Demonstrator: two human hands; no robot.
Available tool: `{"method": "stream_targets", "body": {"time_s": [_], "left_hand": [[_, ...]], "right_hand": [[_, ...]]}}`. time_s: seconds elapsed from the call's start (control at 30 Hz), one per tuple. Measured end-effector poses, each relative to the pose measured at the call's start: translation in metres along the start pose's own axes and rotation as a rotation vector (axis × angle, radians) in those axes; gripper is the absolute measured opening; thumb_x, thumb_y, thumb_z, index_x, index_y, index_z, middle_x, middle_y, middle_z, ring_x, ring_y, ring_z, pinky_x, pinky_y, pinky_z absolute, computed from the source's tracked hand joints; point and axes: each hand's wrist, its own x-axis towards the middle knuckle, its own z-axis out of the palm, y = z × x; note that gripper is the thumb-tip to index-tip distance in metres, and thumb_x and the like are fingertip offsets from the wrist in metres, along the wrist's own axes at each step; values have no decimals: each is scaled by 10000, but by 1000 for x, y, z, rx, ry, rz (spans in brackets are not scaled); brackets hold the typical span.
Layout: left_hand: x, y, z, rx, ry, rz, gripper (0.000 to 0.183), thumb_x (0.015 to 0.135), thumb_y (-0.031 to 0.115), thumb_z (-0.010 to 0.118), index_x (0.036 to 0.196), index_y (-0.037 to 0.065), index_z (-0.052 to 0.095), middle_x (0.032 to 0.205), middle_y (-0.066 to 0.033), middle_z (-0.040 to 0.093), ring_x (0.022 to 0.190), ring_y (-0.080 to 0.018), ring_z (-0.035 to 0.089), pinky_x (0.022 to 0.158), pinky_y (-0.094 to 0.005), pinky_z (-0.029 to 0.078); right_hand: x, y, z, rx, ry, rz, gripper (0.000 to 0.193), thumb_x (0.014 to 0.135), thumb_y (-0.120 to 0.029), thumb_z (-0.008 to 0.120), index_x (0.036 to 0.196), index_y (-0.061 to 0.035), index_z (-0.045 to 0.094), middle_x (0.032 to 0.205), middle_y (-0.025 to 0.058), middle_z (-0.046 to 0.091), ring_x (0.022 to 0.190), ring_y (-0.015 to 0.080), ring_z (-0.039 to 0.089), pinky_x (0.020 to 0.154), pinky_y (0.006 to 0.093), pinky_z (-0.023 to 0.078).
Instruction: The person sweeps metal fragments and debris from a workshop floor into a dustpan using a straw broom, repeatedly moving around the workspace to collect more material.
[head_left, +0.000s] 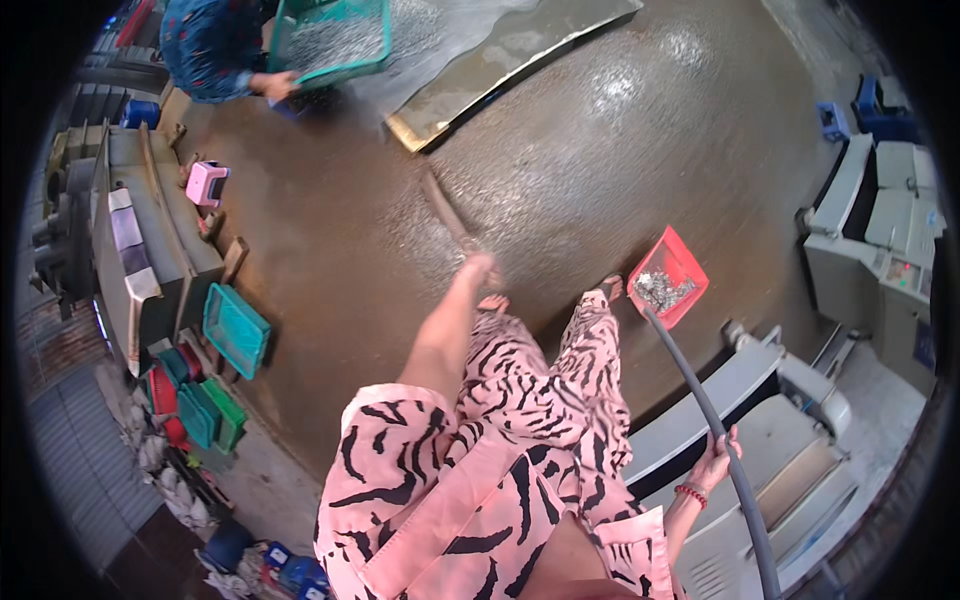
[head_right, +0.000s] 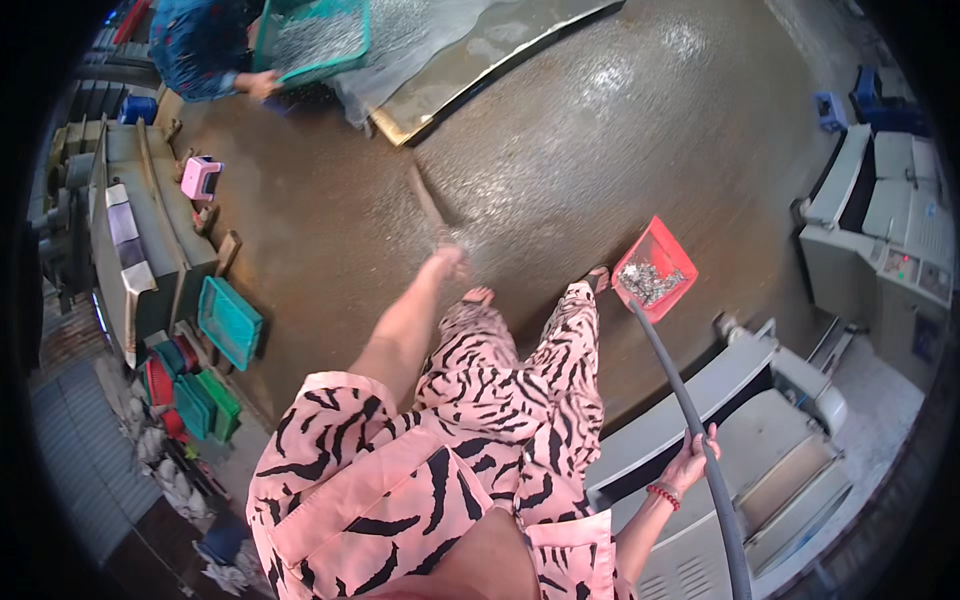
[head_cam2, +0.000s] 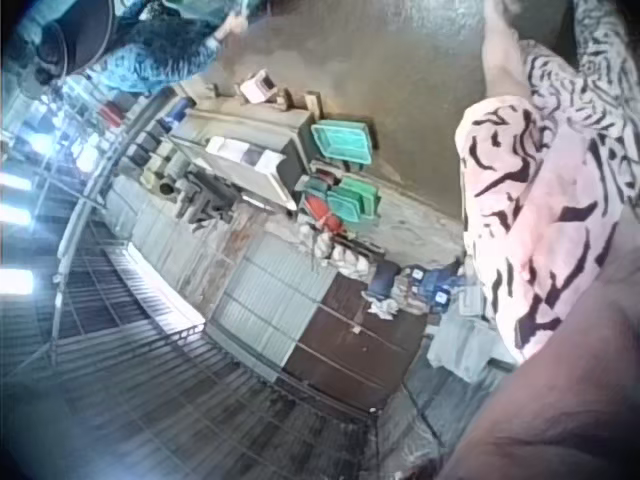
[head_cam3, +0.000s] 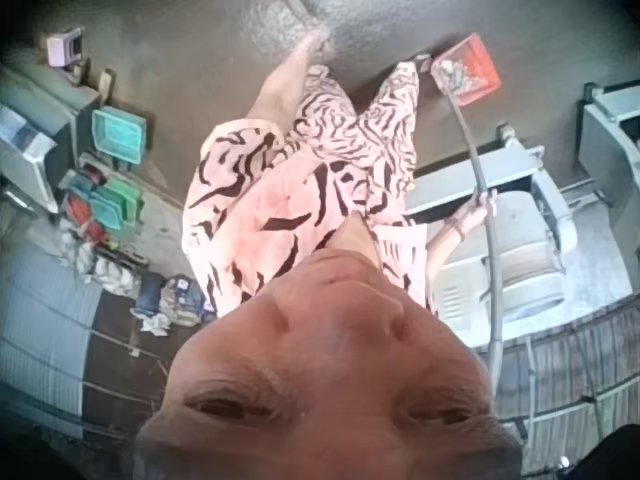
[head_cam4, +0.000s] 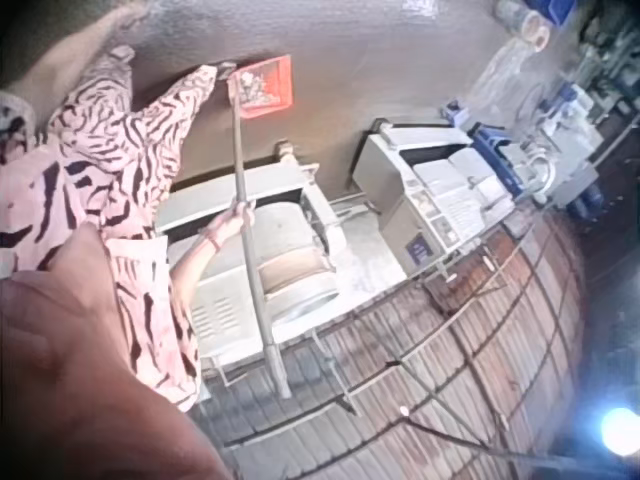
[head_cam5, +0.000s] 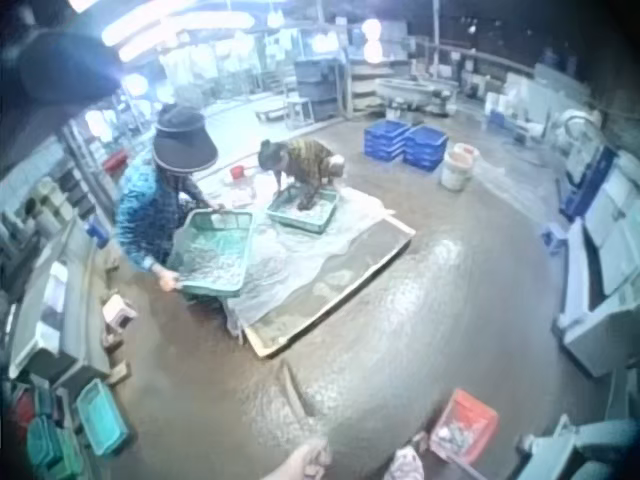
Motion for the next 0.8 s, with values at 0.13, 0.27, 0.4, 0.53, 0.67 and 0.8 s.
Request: {"method": "stream_targets", "body": {"time_s": [0.13, 0.27, 0.4, 0.53, 0.67, 0.8], "left_hand": [[43, 52, 104, 381, 42, 94, 412, 732, 49, 464, 1127, -21, 373, 827, -179, 578, 667, -248, 575, 491, -356, 458], [30, 104, 193, 324, -38, 124, 566, 731, 19, 457, 1256, -3, 247, 733, -136, 567, 564, -216, 550, 438, -349, 438], [-32, 67, 181, 194, 349, 170, 888, 687, 15, 539, 1419, 160, 59, 739, -128, 609, 540, -226, 592, 465, -349, 474], [-79, 33, 218, 342, 547, -45, 937, 692, 65, 611, 1428, 174, 42, 820, -158, 632, 569, -222, 638, 463, -333, 510], [-129, 89, 231, -336, 631, -129, 565, 768, 60, 591, 1263, 66, 319, 610, -62, 543, 439, -151, 515, 365, -311, 427], [-14, 111, 177, -801, 395, -209, 194, 796, 62, 535, 619, 95, 462, 457, 6, 430, 356, -117, 421, 318, -275, 326]], "right_hand": [[83, -15, 60, 39, -151, 69, 226, 797, 115, 477, 846, -106, 478, 1290, 164, 431, 1156, 282, 435, 916, 464, 411], [199, -41, 97, 14, -240, 39, 216, 792, 117, 483, 828, -96, 480, 1281, 170, 434, 1140, 276, 441, 922, 487, 403], [295, -63, 148, -20, -391, 54, 198, 787, 104, 505, 826, -90, 492, 1278, 168, 435, 1106, 263, 462, 922, 488, 405], [399, -96, 218, -61, -403, 73, 170, 780, 97, 512, 800, -72, 514, 1258, 179, 460, 1122, 284, 467, 900, 483, 434], [462, -114, 321, -98, -582, 38, 194, 795, 135, 479, 784, -55, 520, 1255, 193, 464, 1099, 277, 484, 872, 475, 480], [515, -116, 368, -187, -679, 61, 180, 790, 133, 498, 794, -47, 508, 1241, 191, 475, 1021, 269, 538, 807, 412, 530]]}}
